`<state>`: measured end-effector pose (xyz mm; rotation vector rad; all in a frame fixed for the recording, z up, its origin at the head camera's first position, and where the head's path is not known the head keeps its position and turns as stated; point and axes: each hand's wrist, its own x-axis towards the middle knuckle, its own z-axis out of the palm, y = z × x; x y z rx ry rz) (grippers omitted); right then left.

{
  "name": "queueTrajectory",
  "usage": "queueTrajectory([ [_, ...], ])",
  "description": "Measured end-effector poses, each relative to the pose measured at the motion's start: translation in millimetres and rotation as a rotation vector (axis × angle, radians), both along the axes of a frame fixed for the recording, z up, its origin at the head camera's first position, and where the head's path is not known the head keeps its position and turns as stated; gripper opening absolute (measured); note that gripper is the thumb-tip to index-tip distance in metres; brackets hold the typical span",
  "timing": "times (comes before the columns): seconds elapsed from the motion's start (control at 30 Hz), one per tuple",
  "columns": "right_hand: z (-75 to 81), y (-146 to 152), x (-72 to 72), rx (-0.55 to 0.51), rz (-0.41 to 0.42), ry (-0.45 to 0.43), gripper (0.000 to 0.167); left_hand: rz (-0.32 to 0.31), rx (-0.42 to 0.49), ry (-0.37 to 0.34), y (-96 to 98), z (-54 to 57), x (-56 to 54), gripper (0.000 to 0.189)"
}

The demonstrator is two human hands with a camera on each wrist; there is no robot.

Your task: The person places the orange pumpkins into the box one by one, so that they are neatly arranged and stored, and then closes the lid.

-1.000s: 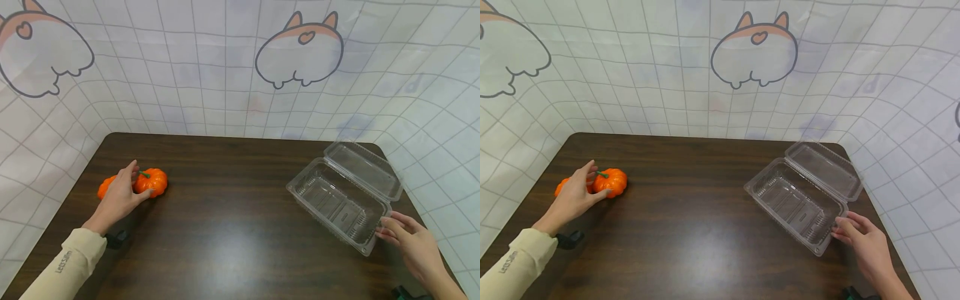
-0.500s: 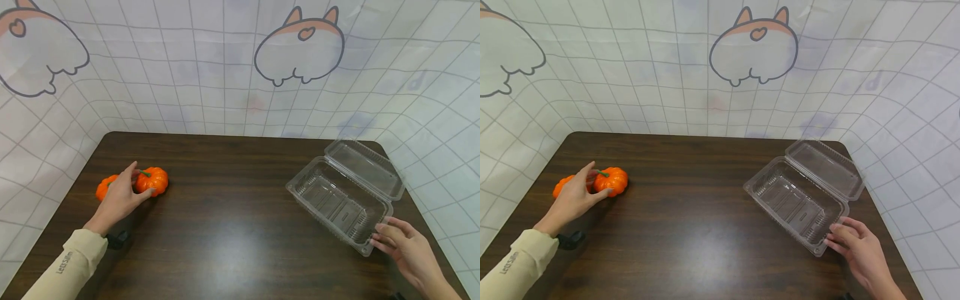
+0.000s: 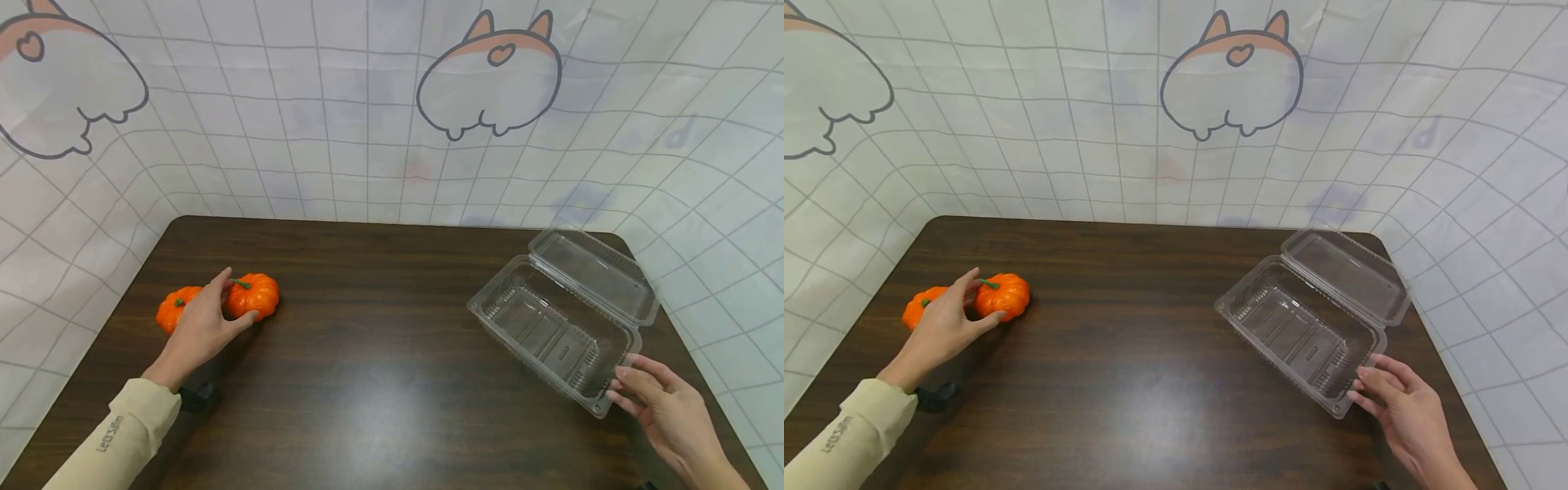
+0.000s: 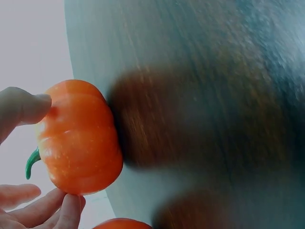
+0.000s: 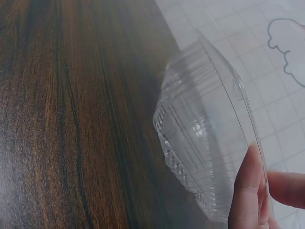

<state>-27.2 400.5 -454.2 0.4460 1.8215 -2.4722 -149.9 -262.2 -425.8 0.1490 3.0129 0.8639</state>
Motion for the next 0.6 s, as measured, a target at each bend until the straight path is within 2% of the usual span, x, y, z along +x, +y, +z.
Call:
queueTrajectory([
  [0.33,-2.5,1.1,4.1,0.008,0.01,0.011,0.034,-0.007,0.006,0.008,4.1,-1.4,0.5,0.093],
  [0.6,-3.4,-0.9,6.4,0.004,0.01,0.012,0.035,0.011,-0.019,0.048,6.6,-5.3,3.0,0.084],
])
